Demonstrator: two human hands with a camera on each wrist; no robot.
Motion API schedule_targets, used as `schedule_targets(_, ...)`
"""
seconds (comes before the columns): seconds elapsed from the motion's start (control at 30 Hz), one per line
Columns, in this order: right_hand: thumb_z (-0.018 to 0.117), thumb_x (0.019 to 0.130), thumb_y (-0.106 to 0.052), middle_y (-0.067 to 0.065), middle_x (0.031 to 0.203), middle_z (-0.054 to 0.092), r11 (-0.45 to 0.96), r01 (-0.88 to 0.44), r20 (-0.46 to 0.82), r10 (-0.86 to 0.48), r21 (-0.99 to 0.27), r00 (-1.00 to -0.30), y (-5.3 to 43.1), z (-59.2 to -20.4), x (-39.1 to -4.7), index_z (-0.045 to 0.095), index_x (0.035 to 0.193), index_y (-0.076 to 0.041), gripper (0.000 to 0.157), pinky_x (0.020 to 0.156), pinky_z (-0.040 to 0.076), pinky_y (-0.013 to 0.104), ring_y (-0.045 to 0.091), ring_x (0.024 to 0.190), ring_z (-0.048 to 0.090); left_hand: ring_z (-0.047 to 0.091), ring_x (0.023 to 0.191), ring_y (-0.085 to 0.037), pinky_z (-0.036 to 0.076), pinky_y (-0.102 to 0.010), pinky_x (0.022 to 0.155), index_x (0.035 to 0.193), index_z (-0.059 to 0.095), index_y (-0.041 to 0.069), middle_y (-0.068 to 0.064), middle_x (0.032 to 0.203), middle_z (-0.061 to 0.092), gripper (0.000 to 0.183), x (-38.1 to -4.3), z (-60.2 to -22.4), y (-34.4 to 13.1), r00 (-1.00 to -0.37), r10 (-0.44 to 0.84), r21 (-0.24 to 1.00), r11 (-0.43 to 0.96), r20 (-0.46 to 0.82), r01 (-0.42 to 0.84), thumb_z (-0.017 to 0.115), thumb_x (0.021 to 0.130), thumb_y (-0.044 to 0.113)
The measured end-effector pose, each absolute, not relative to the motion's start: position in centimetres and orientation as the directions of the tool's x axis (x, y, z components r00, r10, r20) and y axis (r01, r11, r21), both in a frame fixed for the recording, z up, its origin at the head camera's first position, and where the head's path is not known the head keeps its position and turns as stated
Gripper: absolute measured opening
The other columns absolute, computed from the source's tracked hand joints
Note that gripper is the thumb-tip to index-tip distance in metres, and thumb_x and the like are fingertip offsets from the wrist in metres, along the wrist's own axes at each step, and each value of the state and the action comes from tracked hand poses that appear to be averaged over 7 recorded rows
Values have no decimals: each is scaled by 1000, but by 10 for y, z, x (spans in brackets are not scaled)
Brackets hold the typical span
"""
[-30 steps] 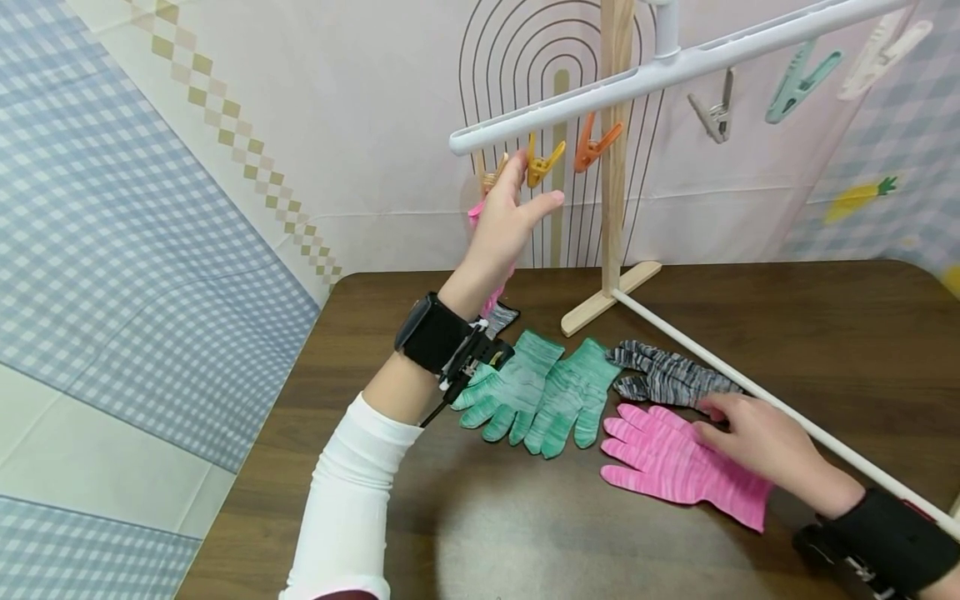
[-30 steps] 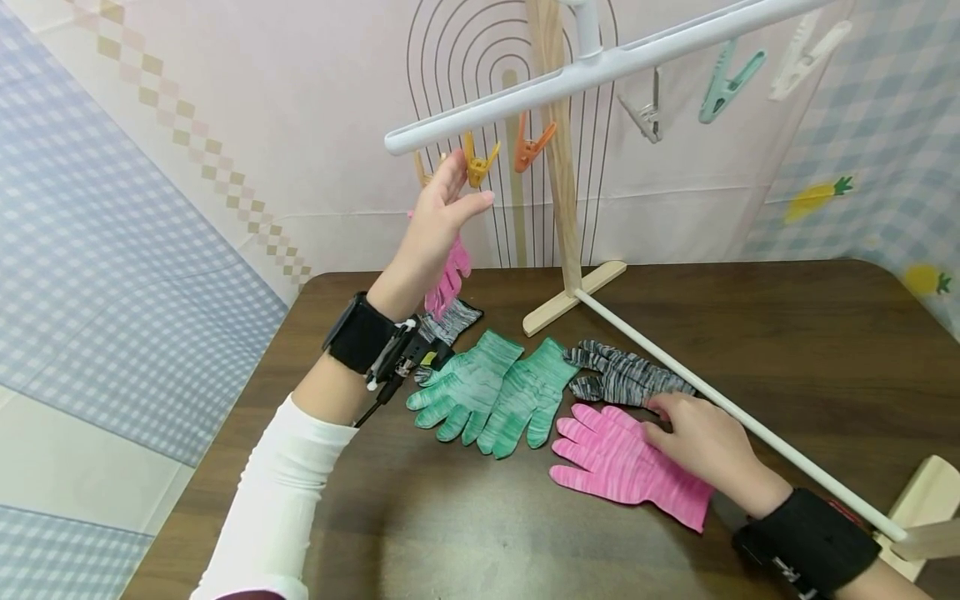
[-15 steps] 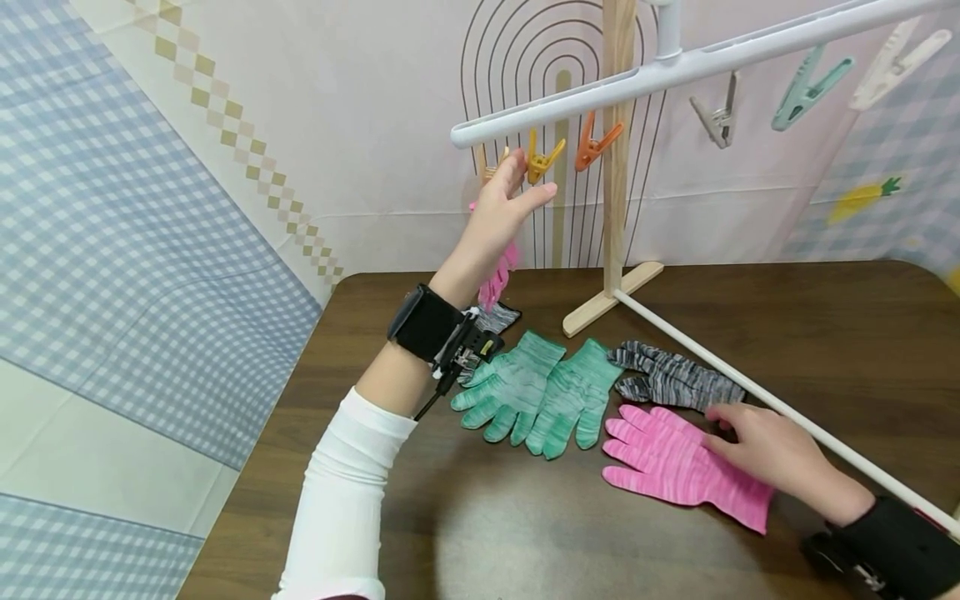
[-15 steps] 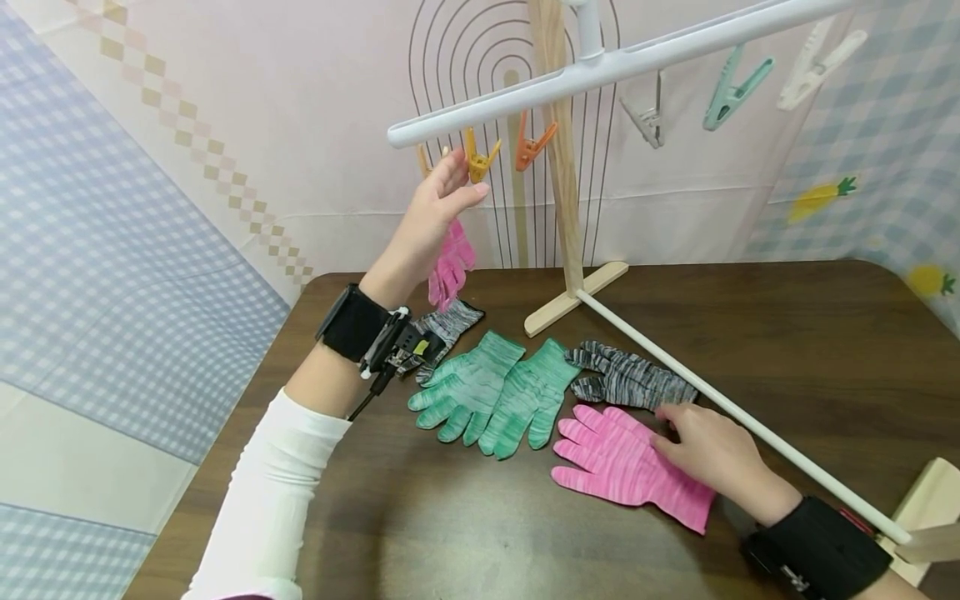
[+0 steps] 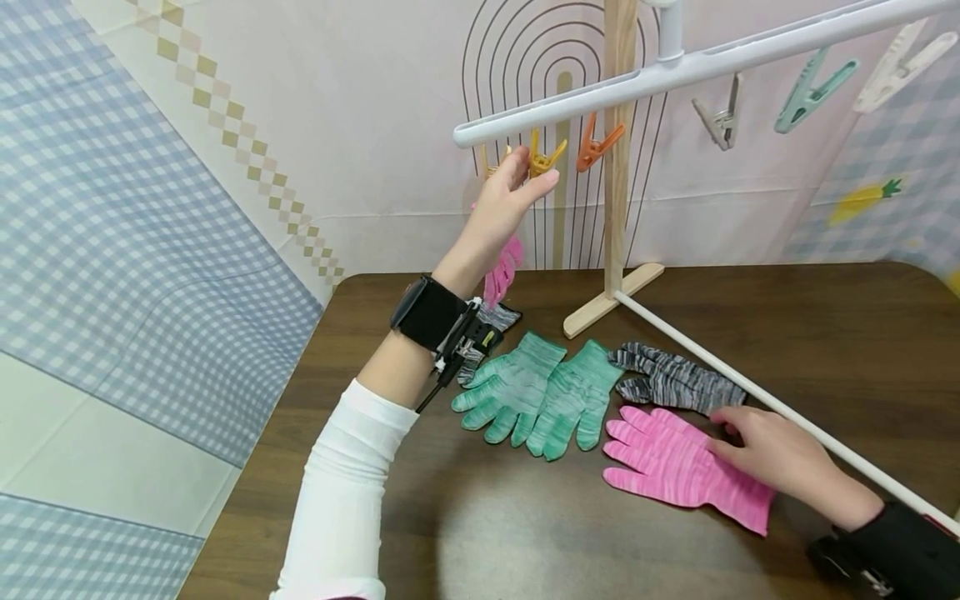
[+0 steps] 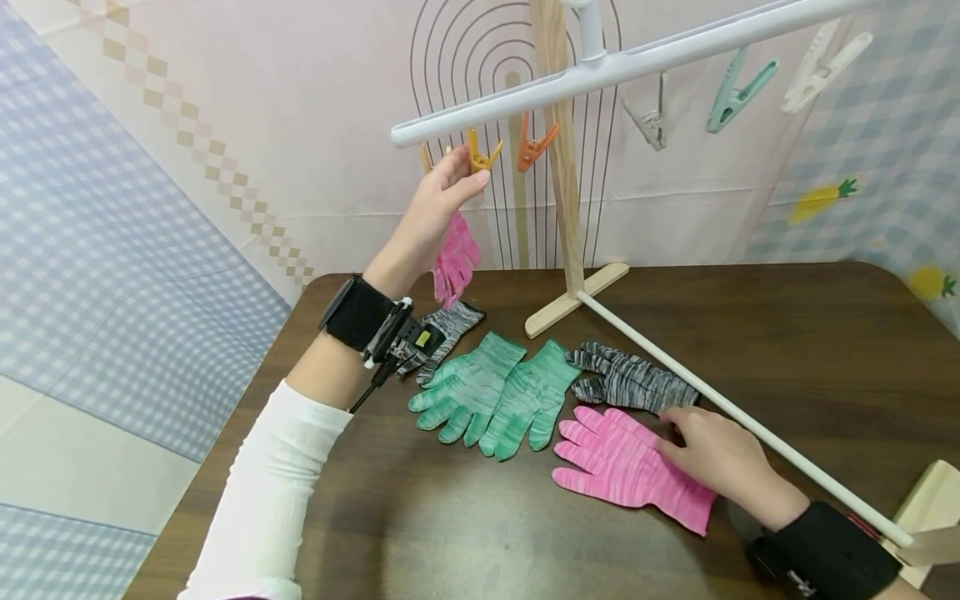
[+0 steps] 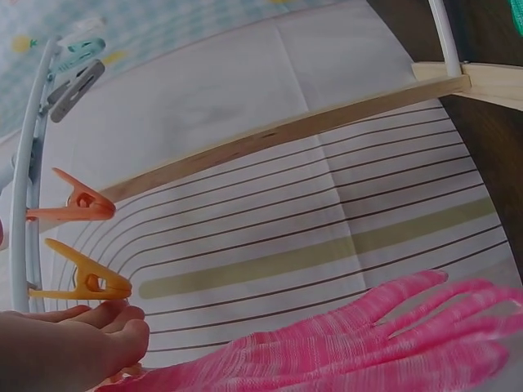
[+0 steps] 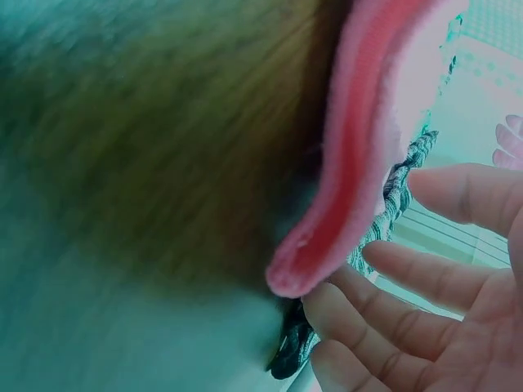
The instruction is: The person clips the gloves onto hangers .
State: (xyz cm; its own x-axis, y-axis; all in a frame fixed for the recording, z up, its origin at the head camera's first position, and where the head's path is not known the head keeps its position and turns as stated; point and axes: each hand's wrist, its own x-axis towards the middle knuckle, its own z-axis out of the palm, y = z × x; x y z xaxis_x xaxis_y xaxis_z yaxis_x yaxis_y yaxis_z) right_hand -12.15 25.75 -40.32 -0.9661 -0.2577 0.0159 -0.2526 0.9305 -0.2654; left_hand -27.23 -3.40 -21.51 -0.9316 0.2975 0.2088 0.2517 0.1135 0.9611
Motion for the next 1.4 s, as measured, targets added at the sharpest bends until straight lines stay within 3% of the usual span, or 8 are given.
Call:
schedule_targets(0.3, 68, 72, -28, -5, 63, 47, 934, -247, -14, -259, -259, -966, 262, -405, -119, 63, 96, -5, 34, 49, 30, 26, 10, 57, 39, 20, 133, -6, 21, -18, 105, 141, 16, 7, -4, 147, 19, 64, -274, -215, -31, -929, 298, 959, 113, 218, 261, 51, 89, 23)
schedule_targets(0.87, 67, 72, -29, -6, 59, 42, 934, -246, -53, -268, -258, -962, 263, -405, -118, 61, 97, -7, 33, 47, 26, 25, 9, 54, 36, 26, 131, -9, 25, -18, 104, 141, 17, 6, -6, 145, 26, 64, -274, -209, -28, -936, 273, 964, 78, 224, 254, 52, 89, 21)
schedule_targets(1.4, 66, 72, -27, -8, 55, 41, 937, -246, -72, -271, -250, -960, 262, -405, -116, 54, 70, -17, 15, 46, 28, 25, 7, 51, 37, 33, 127, -8, 27, -18, 102, 139, 22, 5, -6, 137, 39, 60, -272, -207, -28, -940, 245, 964, 59, 238, 260, 51, 90, 21)
